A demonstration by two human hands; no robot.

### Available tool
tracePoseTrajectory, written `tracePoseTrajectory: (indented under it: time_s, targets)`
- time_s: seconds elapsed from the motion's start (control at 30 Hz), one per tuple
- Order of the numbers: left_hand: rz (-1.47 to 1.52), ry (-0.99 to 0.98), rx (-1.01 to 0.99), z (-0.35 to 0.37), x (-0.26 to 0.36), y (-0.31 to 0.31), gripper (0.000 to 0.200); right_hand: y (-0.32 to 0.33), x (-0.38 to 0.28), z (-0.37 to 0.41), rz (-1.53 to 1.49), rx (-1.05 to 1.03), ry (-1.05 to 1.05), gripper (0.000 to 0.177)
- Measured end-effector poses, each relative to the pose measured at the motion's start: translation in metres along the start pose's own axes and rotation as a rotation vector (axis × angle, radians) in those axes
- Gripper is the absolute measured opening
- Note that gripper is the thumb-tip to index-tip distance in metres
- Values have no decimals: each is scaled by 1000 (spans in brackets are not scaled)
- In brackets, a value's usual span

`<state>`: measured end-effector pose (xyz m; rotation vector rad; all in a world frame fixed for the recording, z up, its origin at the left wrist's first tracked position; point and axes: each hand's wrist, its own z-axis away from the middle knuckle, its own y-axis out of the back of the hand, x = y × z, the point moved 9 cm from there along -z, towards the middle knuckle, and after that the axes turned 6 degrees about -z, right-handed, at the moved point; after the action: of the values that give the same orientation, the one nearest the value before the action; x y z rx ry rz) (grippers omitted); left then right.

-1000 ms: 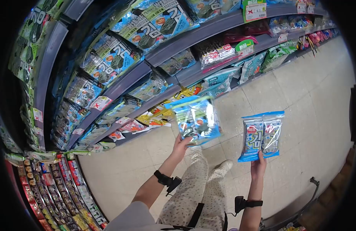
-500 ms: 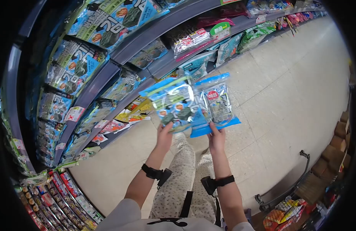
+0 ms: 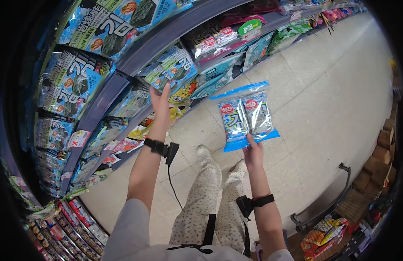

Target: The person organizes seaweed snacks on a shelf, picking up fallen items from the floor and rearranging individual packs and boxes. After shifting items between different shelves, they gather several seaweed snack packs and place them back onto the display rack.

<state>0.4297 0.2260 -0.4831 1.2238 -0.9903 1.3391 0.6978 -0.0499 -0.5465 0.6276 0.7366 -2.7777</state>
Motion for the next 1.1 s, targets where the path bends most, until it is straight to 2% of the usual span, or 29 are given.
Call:
tracePoseTrajectory:
  time_s: [0.03,0.07,0.13,0.2,0.27,0.4,0.47,0.53,0.6,0.7,0.77,0.8,0.87,0.93,1.0,1.07,1.1]
  targets:
    - [-139,-55,52,-8,1,5,56,4,-1,0,9,0,-6,28]
    - [-147,-58,55,-13,-3,5,56,5,-2,1,4,-3,-12,28]
    - [-374,23,229,-17,-15,18,58,12,-7,4,5,20,1,30]
    - [-390,11,214,-19,-14,16,60,26,-7,3,13,40,-11,32]
    - [-381,-142,289,-17,1,15,67,38,-9,3,-17,34,-2,34]
    - [-313,-220,340,-26,3,15,62,69,-13,9,-14,87,5,35]
    - [-504,-330,325,-39,-12,19,59,85,-9,7,-7,88,-14,37]
    - [-815,-125,365,-32,-20,20,60,90,-10,9,-22,38,-2,40]
    - [-856,-115,423,-24,-15,16,61,85,-14,13,-57,5,34,43]
    - [-777,-152,412,-21,-15,17,67,83,-16,17,-101,12,48,46]
    - [-554,-186,395,-16,-16,16,75,84,-16,14,-108,-11,44,46]
    - [-551,-196,394,-9,-11,14,75,85,-16,14,-104,-5,36,46]
    - [-433,-150,457,18,-12,16,77,87,-18,13,-95,9,36,43]
    - [-326,-77,294,56,-11,-5,75,89,-19,13,-64,40,32,38]
    - [-361,186,-202,99,-53,-44,69,88,-16,6,-61,10,36,36]
    - [-112,341,-544,168,-72,-81,63,65,-21,14,-48,23,75,36]
    - [-116,350,-555,188,-58,-95,63,47,-27,21,-33,-4,88,37]
